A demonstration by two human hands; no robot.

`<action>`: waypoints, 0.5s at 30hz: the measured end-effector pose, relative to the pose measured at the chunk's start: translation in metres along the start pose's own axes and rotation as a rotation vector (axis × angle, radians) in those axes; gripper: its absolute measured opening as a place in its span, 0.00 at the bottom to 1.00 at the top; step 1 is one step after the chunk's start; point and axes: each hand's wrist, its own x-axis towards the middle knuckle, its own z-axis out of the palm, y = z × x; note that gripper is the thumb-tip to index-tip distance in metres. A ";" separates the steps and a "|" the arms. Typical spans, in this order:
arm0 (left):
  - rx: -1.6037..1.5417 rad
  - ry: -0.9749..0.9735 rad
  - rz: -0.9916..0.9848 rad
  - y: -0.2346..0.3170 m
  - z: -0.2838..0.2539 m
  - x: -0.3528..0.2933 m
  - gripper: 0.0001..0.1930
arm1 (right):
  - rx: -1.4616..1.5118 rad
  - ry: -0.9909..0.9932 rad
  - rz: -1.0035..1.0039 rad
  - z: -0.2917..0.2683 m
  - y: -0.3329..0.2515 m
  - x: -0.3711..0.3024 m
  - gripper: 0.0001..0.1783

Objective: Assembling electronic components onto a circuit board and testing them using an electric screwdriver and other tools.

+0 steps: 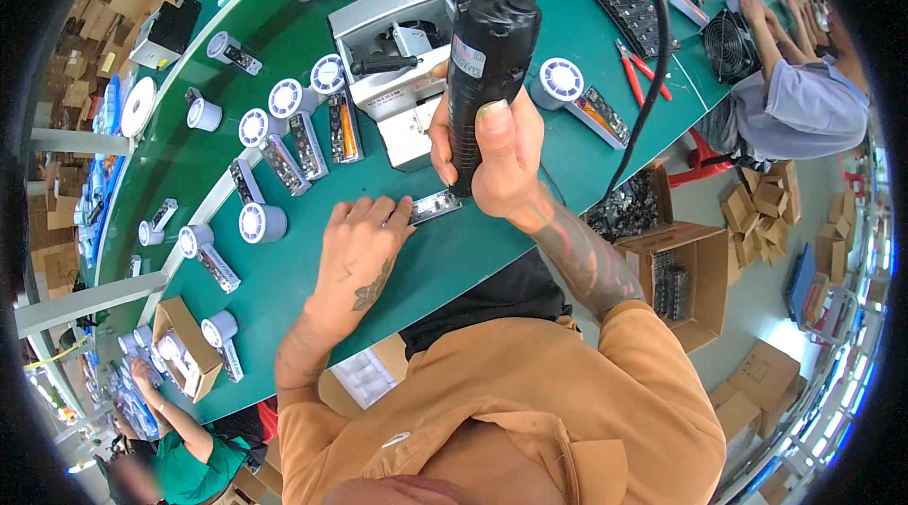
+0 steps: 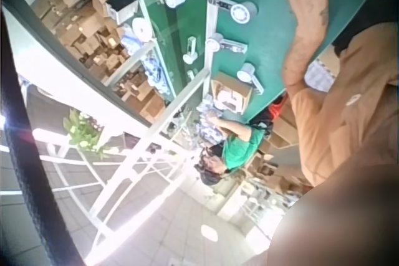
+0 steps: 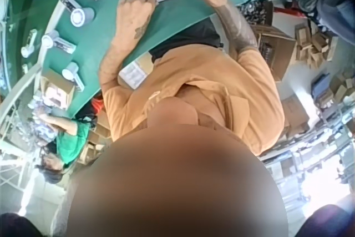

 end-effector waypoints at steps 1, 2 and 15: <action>0.008 0.005 0.000 0.000 0.001 0.000 0.17 | 0.000 -0.002 0.002 0.000 0.000 0.001 0.47; 0.006 0.003 -0.001 0.000 0.001 -0.001 0.17 | 0.009 0.002 0.001 0.000 0.000 0.001 0.47; -0.054 -0.014 0.045 -0.009 -0.008 0.004 0.14 | 0.024 -0.362 0.094 -0.019 -0.008 -0.028 0.36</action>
